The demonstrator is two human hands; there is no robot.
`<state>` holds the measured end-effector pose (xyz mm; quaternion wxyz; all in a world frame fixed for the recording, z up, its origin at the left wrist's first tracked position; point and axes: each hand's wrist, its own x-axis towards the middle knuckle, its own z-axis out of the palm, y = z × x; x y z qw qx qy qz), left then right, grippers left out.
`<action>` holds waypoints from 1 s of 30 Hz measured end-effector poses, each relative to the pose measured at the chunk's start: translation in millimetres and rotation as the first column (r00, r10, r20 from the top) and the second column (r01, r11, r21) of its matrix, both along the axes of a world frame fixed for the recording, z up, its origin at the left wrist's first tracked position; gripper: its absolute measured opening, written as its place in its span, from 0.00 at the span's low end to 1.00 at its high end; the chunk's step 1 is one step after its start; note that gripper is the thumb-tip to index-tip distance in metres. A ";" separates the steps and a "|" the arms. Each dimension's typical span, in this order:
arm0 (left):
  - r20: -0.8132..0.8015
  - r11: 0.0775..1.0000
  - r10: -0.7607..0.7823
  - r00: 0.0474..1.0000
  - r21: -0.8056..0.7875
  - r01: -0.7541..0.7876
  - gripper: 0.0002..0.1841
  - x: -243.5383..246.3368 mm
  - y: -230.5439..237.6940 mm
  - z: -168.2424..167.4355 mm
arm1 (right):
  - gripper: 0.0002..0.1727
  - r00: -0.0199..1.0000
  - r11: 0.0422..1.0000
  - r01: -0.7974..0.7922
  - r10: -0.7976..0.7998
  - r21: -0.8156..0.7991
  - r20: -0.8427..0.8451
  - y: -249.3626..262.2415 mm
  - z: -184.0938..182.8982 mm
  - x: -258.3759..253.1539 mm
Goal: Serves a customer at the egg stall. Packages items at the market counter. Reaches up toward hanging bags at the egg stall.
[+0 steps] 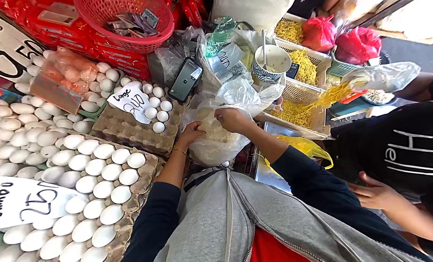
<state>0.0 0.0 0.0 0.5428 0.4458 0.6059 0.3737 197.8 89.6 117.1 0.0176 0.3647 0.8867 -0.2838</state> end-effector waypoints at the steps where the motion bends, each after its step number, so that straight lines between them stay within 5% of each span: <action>1: 0.011 1.000 0.008 1.000 -0.012 -0.008 0.27 1.0 2.3 1.4 | 0.13 0.999 0.997 -0.032 0.033 0.070 -0.026 -0.1 1.7 0.9; 6: -0.009 0.998 0.040 0.999 -0.053 -0.041 0.26 0.5 2.8 10.7 | 0.11 1.000 0.986 0.004 -0.004 0.167 -0.001 13.7 6.2 13.2; 10: -0.008 0.995 0.079 0.997 -0.061 -0.079 0.29 0.2 -3.8 22.5 | 0.17 0.980 0.988 0.117 -0.132 0.103 0.152 22.3 -51.5 11.1; 13: 0.074 0.996 0.092 0.993 -0.009 -0.091 0.31 -3.1 9.6 9.1 | 0.14 0.986 0.982 0.160 -0.155 -0.102 0.059 24.6 -113.0 3.2; 16: 0.067 0.996 0.086 0.994 0.025 -0.088 0.30 -1.9 14.4 16.4 | 0.15 0.927 0.886 0.325 -0.368 -0.332 -0.074 16.8 -146.0 -0.7; 23: -0.034 0.996 0.091 0.995 0.003 -0.091 0.22 -8.5 7.6 5.0 | 0.09 0.839 0.783 0.268 -0.476 -0.562 -0.262 15.3 -124.7 30.1; 30: -0.078 0.998 0.069 0.995 0.005 -0.069 0.25 -9.2 12.5 1.4 | 0.12 0.904 0.870 0.295 -0.388 -0.396 -0.178 22.5 -38.2 43.3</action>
